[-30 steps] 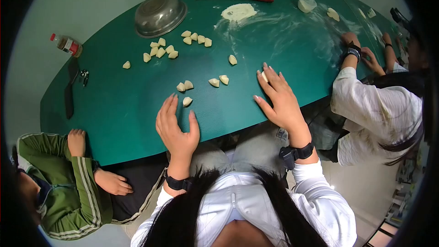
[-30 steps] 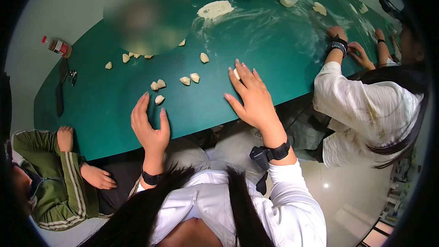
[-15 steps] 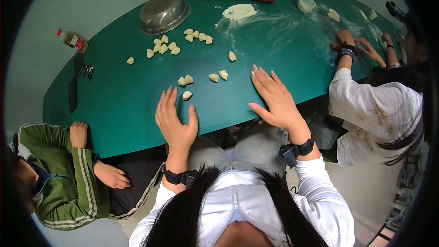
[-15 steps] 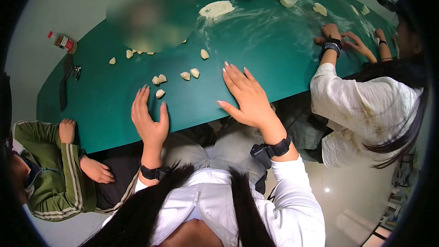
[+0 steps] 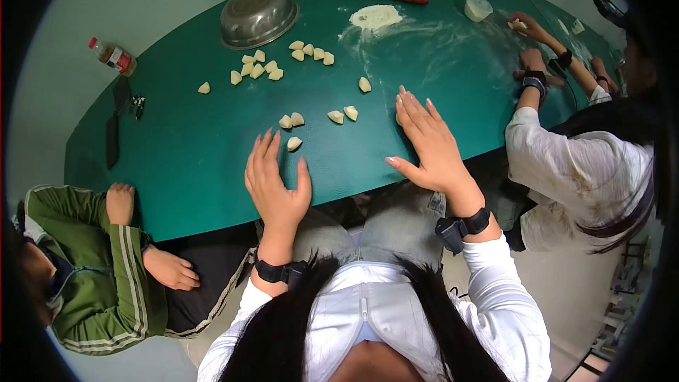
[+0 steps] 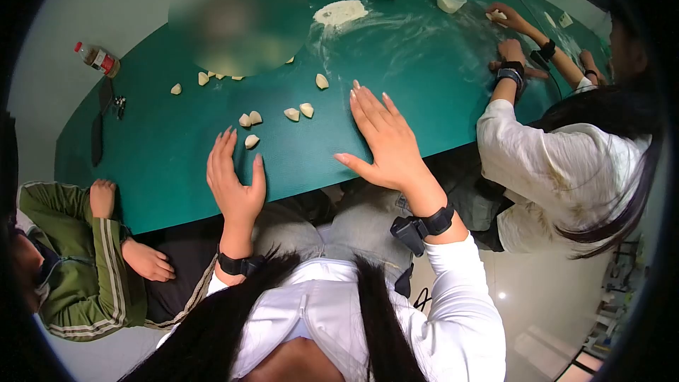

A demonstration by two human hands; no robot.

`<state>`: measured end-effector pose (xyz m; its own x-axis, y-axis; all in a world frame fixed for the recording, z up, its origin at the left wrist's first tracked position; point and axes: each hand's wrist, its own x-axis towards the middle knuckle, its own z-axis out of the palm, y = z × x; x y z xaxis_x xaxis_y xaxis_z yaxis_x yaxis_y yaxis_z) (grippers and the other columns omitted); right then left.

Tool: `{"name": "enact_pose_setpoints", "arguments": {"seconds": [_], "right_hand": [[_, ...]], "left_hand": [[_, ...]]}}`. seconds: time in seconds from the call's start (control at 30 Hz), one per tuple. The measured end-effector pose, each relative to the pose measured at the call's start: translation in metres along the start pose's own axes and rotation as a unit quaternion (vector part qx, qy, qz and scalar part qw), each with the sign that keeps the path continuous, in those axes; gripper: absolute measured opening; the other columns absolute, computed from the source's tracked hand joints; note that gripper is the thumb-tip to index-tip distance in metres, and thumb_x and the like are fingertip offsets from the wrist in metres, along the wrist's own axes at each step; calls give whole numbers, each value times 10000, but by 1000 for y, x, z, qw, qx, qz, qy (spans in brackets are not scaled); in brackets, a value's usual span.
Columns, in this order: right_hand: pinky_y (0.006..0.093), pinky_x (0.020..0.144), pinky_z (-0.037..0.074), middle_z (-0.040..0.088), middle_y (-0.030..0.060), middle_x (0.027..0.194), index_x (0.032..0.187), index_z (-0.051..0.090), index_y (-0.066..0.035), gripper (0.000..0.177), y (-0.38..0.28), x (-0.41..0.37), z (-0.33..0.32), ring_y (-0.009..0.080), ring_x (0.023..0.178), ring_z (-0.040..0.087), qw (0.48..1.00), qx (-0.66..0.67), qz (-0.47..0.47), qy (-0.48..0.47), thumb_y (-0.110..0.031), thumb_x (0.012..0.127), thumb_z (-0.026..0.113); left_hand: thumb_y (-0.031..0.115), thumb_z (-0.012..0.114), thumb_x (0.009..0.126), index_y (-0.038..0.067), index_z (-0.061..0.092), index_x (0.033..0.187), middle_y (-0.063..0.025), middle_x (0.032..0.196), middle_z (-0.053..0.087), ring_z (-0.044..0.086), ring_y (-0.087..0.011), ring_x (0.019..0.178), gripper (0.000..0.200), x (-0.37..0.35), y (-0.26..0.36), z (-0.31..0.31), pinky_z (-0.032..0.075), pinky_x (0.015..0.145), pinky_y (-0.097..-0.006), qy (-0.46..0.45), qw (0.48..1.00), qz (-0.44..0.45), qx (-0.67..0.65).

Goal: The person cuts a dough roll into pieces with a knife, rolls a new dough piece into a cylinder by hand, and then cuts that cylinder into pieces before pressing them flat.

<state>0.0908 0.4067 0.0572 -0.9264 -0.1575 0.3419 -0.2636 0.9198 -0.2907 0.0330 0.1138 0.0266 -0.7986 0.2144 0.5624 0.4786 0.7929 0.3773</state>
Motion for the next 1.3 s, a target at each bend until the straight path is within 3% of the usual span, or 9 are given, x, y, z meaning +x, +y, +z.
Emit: {"name": "enact_pose_setpoints", "arguments": {"seconds": [0.3,0.5,0.63,0.83,1.03,1.07,1.17,1.23,1.3], "right_hand": [[538,1278,212,341,216,1671,1614,334,-12,741,10,2,5,383,1537,344,999,26,30,-16,-397,1015,540],[531,1283,198,351,194,1672,1608,346,-12,733,19,16,-2,349,1556,325,1000,11,24,-5,-426,1034,538],[572,1288,99,280,182,1708,1660,285,-111,688,42,56,8,397,1598,187,975,-58,177,122,-491,1094,372],[650,1258,-16,139,154,1754,1693,199,-211,674,52,70,66,392,1620,52,948,-198,248,30,-530,1104,274],[655,1251,-43,125,174,1752,1689,192,-159,681,59,78,32,387,1622,28,946,-172,264,82,-484,1105,319],[663,1253,32,235,185,1722,1640,334,-111,608,54,74,19,386,1608,152,946,-127,250,164,-408,1111,373],[600,1257,199,404,186,1646,1552,486,-87,503,41,29,0,377,1552,330,981,7,187,56,-300,1099,429],[503,1221,348,529,177,1554,1461,580,-63,457,18,4,6,355,1477,464,996,63,56,9,-216,1031,603],[465,1210,377,531,172,1554,1471,567,-63,555,11,-2,5,344,1475,467,995,82,57,10,-204,953,712]], "left_hand": [[213,712,888,44,583,1406,-133,1464,593,508,-373,1406,560,2,1,0,345,1167,-492,1,1000,-6,-8],[196,715,893,50,573,1410,-119,1447,614,519,-363,1404,556,0,0,0,352,1169,-483,7,1000,0,-13],[200,717,888,49,566,1417,-124,1446,612,523,-362,1399,570,0,2,1,351,1168,-483,12,1000,-1,-15],[212,728,877,48,551,1432,-133,1453,604,519,-362,1399,605,0,0,-1,347,1168,-484,-1,1000,-11,-20],[193,732,871,52,546,1442,-125,1457,604,516,-364,1404,617,3,0,0,348,1167,-481,5,1000,-8,-19],[191,733,870,52,545,1443,-122,1459,604,517,-365,1404,619,2,-2,0,349,1167,-480,8,1000,-4,-20],[189,734,868,48,545,1443,-120,1454,612,527,-367,1394,622,-2,1,-1,353,1163,-478,8,999,-9,-30],[192,732,868,47,547,1442,-129,1445,617,533,-367,1389,620,1,0,-2,358,1158,-478,1,1000,-15,-25],[198,730,870,44,551,1437,-138,1434,622,539,-368,1382,614,3,0,-2,362,1152,-480,7,999,-5,-34]]}}
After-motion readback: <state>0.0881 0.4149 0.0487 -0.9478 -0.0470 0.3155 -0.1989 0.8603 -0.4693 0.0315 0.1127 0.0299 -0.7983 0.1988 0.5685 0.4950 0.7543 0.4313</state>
